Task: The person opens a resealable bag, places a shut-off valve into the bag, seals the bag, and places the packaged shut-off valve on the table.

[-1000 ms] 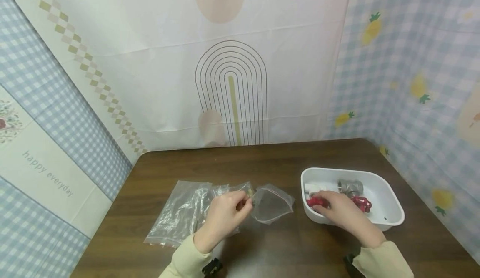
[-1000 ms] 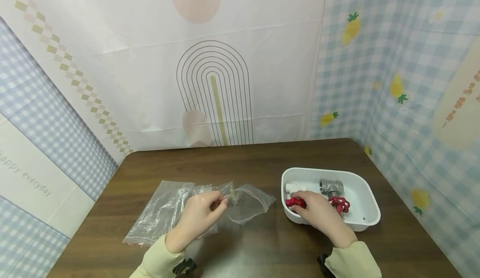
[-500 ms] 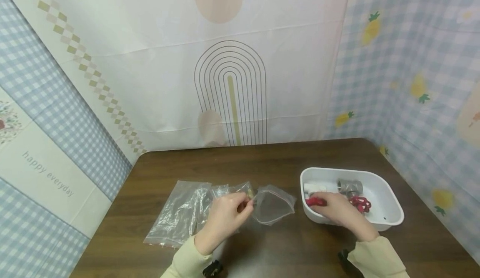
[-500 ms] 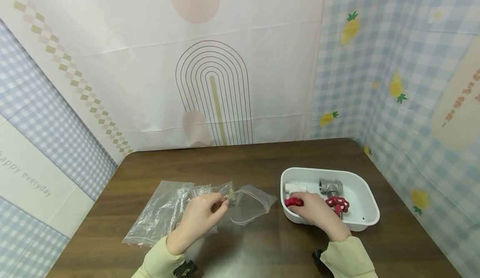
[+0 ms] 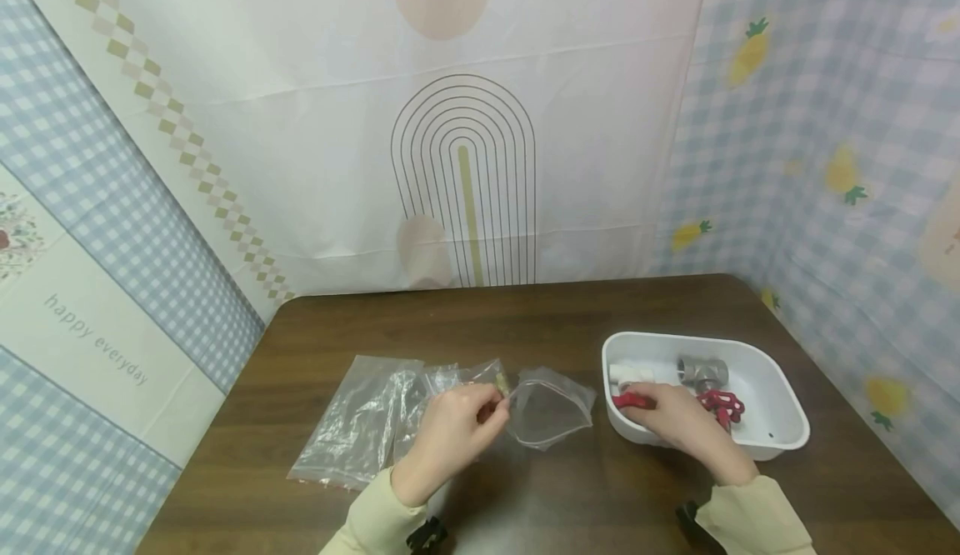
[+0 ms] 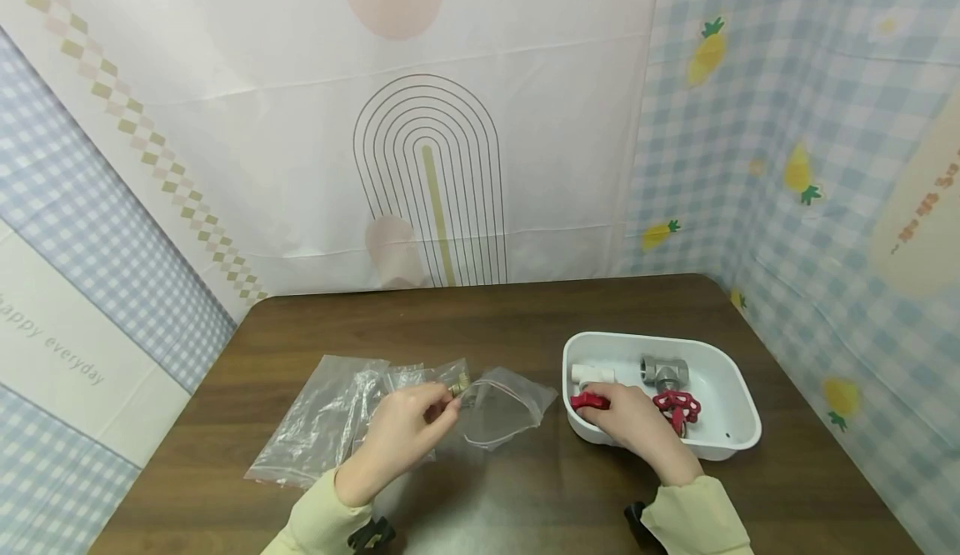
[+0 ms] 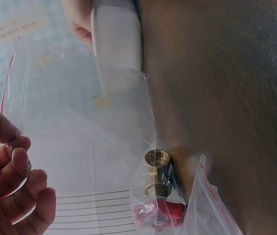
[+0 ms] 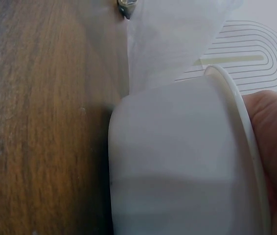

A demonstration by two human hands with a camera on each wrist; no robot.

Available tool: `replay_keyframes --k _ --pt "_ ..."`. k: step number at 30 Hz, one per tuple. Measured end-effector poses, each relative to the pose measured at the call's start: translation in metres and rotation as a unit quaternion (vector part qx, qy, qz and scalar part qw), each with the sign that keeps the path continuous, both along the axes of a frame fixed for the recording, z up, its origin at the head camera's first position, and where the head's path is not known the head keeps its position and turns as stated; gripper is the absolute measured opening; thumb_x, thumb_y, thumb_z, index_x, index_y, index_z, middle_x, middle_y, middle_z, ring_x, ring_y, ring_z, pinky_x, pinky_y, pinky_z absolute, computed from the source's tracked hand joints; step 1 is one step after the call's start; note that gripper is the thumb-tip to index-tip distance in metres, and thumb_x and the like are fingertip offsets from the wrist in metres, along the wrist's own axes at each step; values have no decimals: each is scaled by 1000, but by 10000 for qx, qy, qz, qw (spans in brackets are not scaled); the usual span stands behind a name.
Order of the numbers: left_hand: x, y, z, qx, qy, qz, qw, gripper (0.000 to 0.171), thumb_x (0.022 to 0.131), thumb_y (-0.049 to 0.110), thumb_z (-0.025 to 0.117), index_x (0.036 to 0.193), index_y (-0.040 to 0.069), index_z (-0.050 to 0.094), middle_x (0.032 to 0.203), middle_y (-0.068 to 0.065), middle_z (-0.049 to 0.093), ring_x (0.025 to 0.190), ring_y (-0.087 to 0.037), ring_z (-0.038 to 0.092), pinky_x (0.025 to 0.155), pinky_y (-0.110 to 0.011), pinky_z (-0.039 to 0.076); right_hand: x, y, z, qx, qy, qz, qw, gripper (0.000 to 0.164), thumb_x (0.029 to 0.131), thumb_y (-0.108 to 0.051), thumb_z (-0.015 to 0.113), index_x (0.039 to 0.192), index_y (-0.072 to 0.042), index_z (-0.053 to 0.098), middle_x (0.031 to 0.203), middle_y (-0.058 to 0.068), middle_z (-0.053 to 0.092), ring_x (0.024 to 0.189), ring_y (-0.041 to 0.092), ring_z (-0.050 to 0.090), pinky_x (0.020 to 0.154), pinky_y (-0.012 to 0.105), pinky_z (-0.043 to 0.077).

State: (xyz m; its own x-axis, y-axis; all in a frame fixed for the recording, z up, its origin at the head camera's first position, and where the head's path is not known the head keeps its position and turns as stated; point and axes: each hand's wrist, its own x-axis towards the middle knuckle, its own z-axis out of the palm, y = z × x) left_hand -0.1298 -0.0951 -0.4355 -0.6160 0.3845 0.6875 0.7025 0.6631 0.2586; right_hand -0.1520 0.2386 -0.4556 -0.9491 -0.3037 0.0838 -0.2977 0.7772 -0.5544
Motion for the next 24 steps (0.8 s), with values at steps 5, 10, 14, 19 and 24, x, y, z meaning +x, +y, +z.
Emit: replay_keyframes --k 5,10,14,19,24 --pt "1 0 0 -125 -174 50 9998 25 83 13 72 67 22 55 60 16 43 53 3 32 47 -11 25 0 -1 0 24 8 -50 10000 20 87 -23 76 105 -13 74 87 0 70 77 17 57 70 38 49" --pt "3 1 -1 -193 -263 26 9995 26 82 13 73 67 22 53 60 15 44 53 3 32 47 -11 25 0 -1 -1 -6 -35 -37 10000 17 87 -23 76 102 -14 73 86 -1 69 76 16 56 68 37 48" --pt "4 3 -2 -231 -262 -31 9994 28 82 13 73 66 22 51 60 15 44 53 3 31 47 -10 25 0 -1 -1 53 -31 -82 9999 18 88 -24 76 103 -15 74 87 -1 69 77 17 57 70 38 49" --pt "4 6 -3 -236 -334 -132 9991 31 83 12 72 65 22 49 58 14 41 52 4 29 47 -10 22 2 1 -2 103 -35 -210 9997 22 86 -23 78 106 -14 74 89 2 71 79 19 59 71 40 50" --pt "4 5 -3 -175 -344 -129 9992 32 83 11 72 64 22 48 58 15 41 51 4 28 46 -10 22 1 0 -2 82 131 -185 9997 21 86 -23 79 104 -15 74 88 1 70 78 19 59 70 40 50"
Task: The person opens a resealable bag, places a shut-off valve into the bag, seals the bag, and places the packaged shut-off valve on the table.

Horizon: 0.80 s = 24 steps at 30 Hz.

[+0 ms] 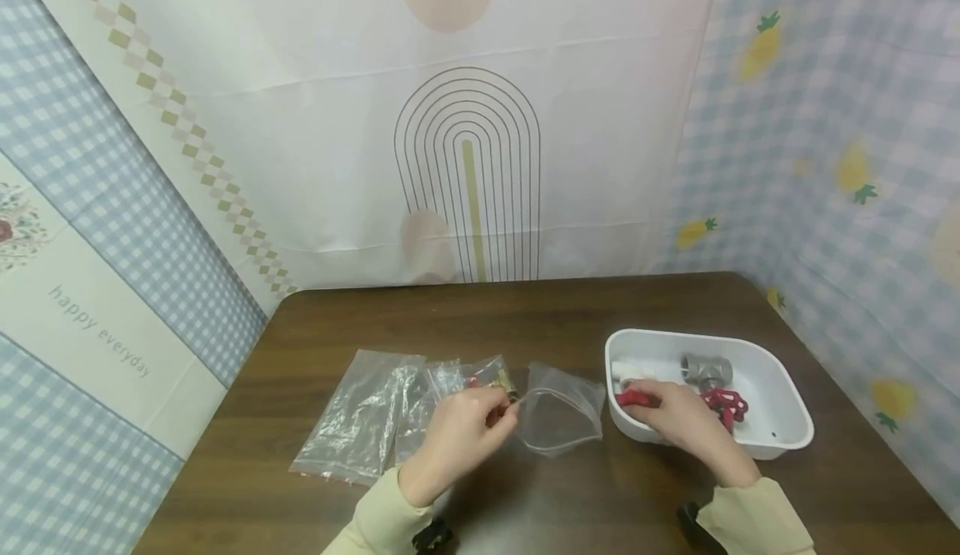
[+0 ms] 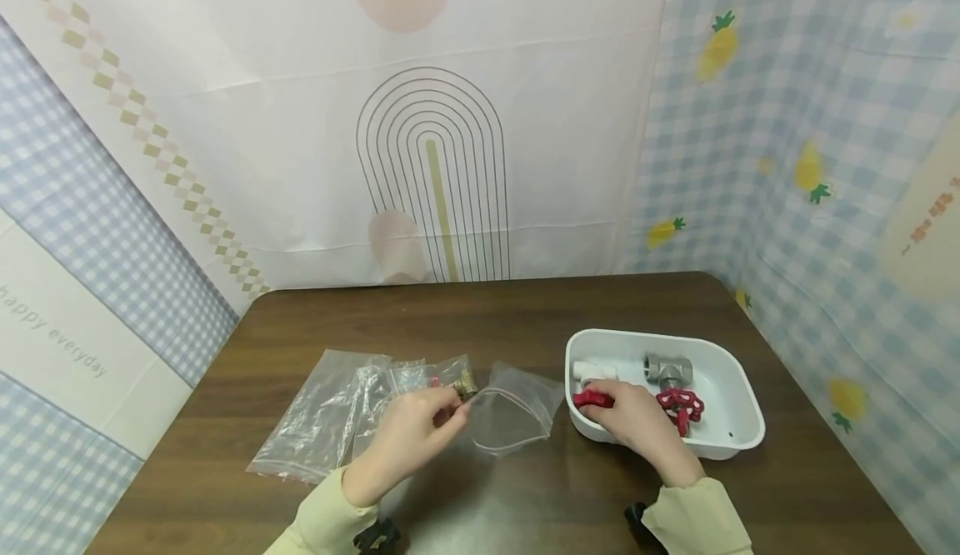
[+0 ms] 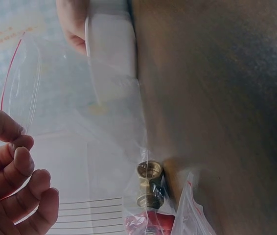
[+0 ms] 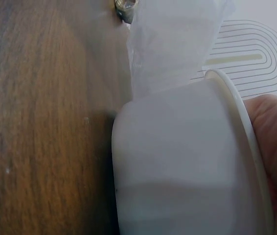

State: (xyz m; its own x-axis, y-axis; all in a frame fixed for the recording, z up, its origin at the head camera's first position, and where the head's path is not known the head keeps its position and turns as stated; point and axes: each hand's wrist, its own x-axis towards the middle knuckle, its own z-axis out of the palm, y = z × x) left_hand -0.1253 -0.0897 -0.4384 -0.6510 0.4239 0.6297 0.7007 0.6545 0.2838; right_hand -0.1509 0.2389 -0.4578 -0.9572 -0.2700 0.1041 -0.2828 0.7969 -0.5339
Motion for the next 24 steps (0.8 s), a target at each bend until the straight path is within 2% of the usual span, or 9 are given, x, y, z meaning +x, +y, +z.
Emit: replay_keyframes --k 8,14,18,24 --pt "-2 0 1 -2 32 -35 10000 31 84 13 73 65 21 51 59 14 44 51 4 30 45 -9 24 1 -1 1 17 398 -117 9991 13 86 -20 79 99 -20 75 86 -3 70 75 17 59 70 39 50" --pt "-2 0 2 -34 23 -4 10000 28 85 15 73 66 21 53 60 14 47 52 3 32 46 -10 25 4 -4 1 -111 612 -238 9978 10 90 -20 77 99 -22 75 86 -7 70 71 12 55 65 34 48" --pt "-1 0 1 -60 29 16 10000 27 85 16 73 67 21 54 60 14 47 52 3 32 46 -11 25 8 -5 0 -183 767 -343 9963 15 90 -16 76 104 -17 76 87 -5 70 66 12 53 59 31 46" --pt "-1 0 0 -71 -14 13 10000 28 85 16 73 66 21 52 59 14 45 52 3 32 46 -11 25 11 -3 -5 -289 1213 -421 9913 24 87 -12 78 111 -11 76 102 7 74 73 15 66 65 37 54"
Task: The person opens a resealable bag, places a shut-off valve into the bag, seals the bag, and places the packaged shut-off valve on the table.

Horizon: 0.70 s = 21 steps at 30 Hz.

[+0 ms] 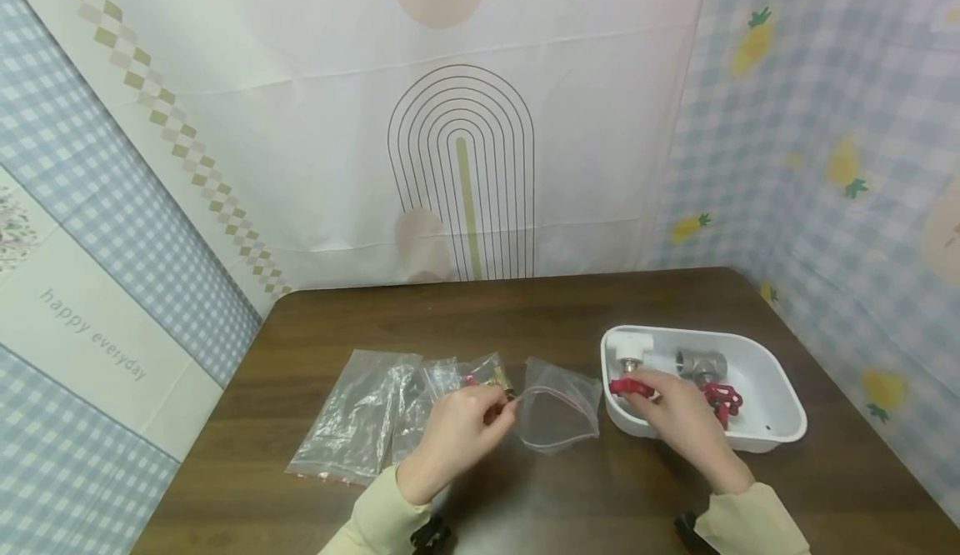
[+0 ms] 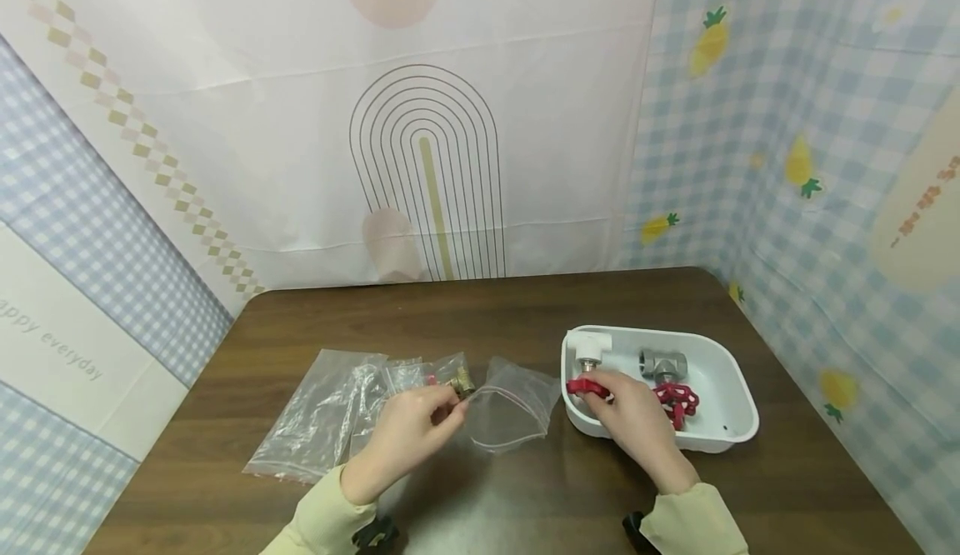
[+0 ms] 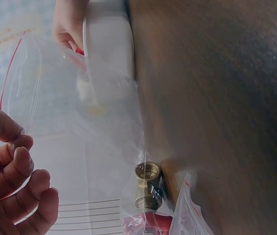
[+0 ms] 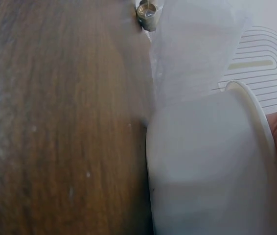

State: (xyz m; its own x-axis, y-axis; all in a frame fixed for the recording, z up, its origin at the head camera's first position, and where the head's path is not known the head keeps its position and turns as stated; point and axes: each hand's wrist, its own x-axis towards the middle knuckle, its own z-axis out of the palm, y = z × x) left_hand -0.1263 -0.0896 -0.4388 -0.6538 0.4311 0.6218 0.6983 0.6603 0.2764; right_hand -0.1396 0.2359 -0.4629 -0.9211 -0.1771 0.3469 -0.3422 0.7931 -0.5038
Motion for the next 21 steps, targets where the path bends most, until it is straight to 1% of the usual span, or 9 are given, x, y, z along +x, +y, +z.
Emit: replay_keyframes --k 5,8,12,18,21 --pt "0 0 0 27 24 32 10000 29 85 16 73 66 22 52 59 15 44 52 3 32 46 -12 25 0 1 -3 -122 553 5 9984 26 84 -10 81 109 -10 76 102 7 75 75 16 67 67 36 56" --pt "0 0 0 21 19 58 10000 29 85 16 73 66 22 52 59 15 44 52 3 32 46 -12 25 0 2 -2 -318 578 46 9978 26 83 -10 81 108 -11 77 101 5 75 77 14 65 67 33 56" --pt "-1 0 1 4 12 51 10000 29 85 16 73 66 22 52 60 15 45 52 3 32 46 -12 25 1 3 0 -504 493 136 9974 24 84 -11 81 108 -12 76 99 1 75 77 10 63 67 29 55" --pt "-1 0 4 8 -16 32 10000 28 85 15 72 66 22 53 60 14 45 52 3 32 47 -11 26 6 0 7 -579 846 209 9945 26 80 -7 83 104 -14 77 93 -5 73 78 7 62 68 30 56" --pt "-1 -1 5 0 -38 57 10000 27 85 15 72 66 22 53 60 15 45 52 3 32 47 -12 26 9 -4 13 -673 963 302 9926 26 80 -5 84 103 -14 77 92 -6 73 77 6 59 65 26 53"
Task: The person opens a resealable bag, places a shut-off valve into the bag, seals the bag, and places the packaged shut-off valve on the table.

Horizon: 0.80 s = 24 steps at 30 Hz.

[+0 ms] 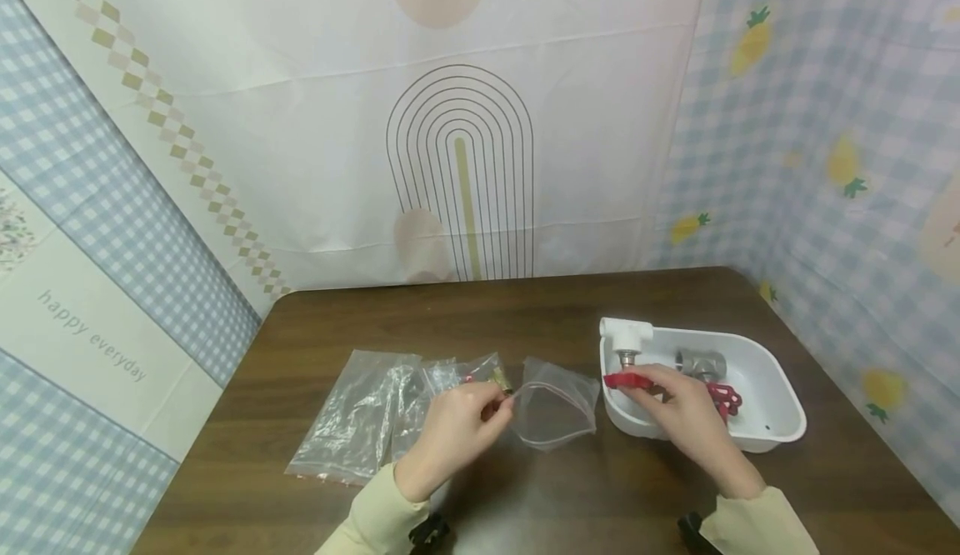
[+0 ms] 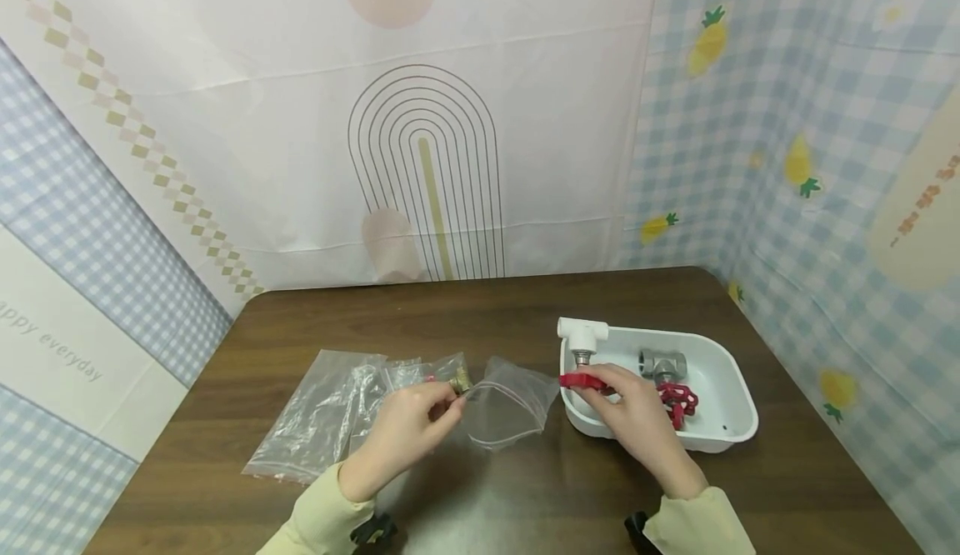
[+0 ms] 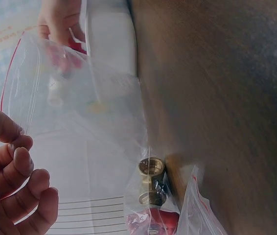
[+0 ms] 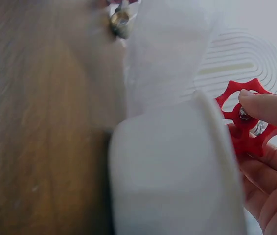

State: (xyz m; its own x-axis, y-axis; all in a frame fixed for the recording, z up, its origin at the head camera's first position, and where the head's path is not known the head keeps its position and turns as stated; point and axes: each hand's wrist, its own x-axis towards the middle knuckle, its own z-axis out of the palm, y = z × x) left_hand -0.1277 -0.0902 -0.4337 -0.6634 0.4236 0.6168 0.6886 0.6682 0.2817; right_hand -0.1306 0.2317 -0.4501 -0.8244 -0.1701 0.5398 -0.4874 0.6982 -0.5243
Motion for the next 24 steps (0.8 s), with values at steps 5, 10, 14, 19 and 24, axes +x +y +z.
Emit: replay_keyframes --k 5,10,14,19,24 --pt "0 0 1 14 -20 -14 10000 30 86 15 72 66 22 51 60 15 44 52 3 31 47 -12 26 7 -7 15 -107 61 272 9996 28 81 -5 82 105 -18 77 96 -6 74 76 4 56 58 18 45" --pt "0 1 2 127 14 -77 9999 31 85 13 72 65 21 50 59 13 42 52 2 31 47 -12 25 16 -14 32 -111 152 514 9985 32 81 -4 82 107 -22 77 101 -5 74 82 3 59 61 18 46" --pt "-1 2 4 161 28 -84 9998 31 85 13 71 65 21 49 59 13 43 53 1 31 48 -13 25 23 -19 43 -88 352 757 9965 37 78 -2 83 106 -25 76 102 -8 73 91 3 64 72 11 46" --pt "-3 3 6 149 28 -93 9998 29 87 14 70 66 21 51 59 13 43 53 1 33 48 -13 25 32 -27 56 -185 592 1200 9908 46 75 3 83 109 -27 75 104 -10 73 100 5 66 90 8 43" --pt "-7 2 13 196 228 -130 9995 26 87 15 69 67 19 54 59 12 45 53 0 36 48 -13 28 38 -31 64 -181 648 1657 9839 44 78 -1 82 112 -28 73 107 -16 71 102 4 65 93 11 45"
